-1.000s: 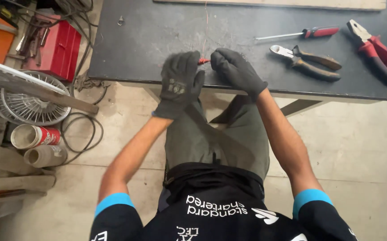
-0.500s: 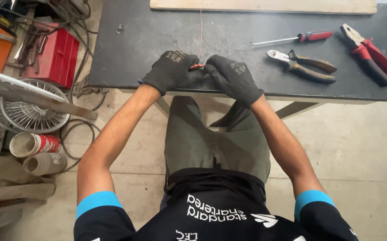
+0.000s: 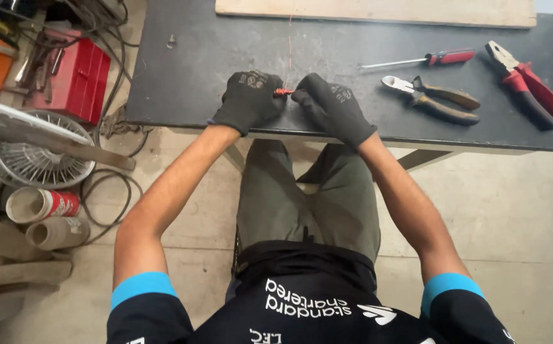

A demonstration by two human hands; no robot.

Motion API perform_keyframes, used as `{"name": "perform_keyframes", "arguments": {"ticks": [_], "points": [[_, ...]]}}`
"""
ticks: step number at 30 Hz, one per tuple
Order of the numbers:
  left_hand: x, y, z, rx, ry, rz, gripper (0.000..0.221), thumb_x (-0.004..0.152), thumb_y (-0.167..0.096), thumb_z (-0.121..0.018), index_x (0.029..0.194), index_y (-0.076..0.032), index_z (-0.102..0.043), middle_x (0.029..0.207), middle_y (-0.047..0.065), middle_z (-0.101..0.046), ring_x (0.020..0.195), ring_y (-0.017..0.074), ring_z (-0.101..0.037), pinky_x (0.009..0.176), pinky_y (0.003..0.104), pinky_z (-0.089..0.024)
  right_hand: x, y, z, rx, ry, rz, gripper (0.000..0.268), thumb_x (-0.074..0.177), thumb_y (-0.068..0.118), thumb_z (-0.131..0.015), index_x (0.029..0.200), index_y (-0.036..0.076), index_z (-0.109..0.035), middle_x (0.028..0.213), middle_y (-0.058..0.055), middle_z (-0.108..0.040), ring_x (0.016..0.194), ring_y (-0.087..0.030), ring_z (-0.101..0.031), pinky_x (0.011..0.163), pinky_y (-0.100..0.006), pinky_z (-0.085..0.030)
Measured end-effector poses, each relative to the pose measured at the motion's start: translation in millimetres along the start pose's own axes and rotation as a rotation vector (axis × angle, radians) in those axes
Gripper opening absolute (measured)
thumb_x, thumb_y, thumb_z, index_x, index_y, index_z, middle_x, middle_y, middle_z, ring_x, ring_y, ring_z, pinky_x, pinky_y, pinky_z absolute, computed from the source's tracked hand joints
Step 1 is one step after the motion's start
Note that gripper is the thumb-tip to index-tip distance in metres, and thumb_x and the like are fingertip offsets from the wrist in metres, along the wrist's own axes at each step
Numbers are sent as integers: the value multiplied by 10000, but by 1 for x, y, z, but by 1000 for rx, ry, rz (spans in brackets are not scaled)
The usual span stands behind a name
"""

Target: Winding copper wire around a component and inspecting a motor stator at a workbench.

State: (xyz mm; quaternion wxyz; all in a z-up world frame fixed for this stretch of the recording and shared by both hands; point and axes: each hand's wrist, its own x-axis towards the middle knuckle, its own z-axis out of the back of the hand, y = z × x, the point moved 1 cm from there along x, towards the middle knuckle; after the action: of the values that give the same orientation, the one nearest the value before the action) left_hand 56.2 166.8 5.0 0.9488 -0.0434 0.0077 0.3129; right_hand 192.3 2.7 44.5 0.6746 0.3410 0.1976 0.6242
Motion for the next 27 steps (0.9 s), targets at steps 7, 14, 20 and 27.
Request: {"name": "perform_keyframes", "arguments": {"ticks": [7, 14, 20, 27], "points": [[-9, 0, 8, -5, 1, -36, 277, 872, -431, -543, 980, -281, -750, 860, -1, -762, 947, 325, -748, 788, 507, -581, 2, -27, -17, -305, -46, 106, 215, 1043, 354, -498, 1112, 166, -578, 852, -194, -700, 911, -449, -697, 736, -568, -525], [-8, -9, 37, -76, 47, -65, 261, 843, -398, -550, 735, -219, -707, 753, 65, -728, 752, 360, -704, 726, 492, -559, 4, -19, -12, -454, -137, 356, 188, 1081, 288, -543, 1189, 135, -544, 966, -123, -709, 748, -393, -676, 534, -507, -433], [-2, -7, 27, -51, 24, -102, 342, 830, -435, -550, 774, -173, -763, 795, 120, -740, 781, 394, -713, 715, 503, -569, 16, -46, -20, -832, -223, 498, 257, 1129, 403, -543, 1020, 177, -487, 743, 3, -633, 597, -258, -650, 391, -417, -364], [14, -5, 13, -6, -61, -85, 300, 836, -403, -577, 915, -224, -804, 799, 42, -766, 928, 322, -763, 798, 464, -600, 23, -28, -2, -230, 56, 222, 162, 1044, 258, -476, 1056, 156, -602, 900, -120, -731, 944, -417, -694, 786, -534, -534]]}}
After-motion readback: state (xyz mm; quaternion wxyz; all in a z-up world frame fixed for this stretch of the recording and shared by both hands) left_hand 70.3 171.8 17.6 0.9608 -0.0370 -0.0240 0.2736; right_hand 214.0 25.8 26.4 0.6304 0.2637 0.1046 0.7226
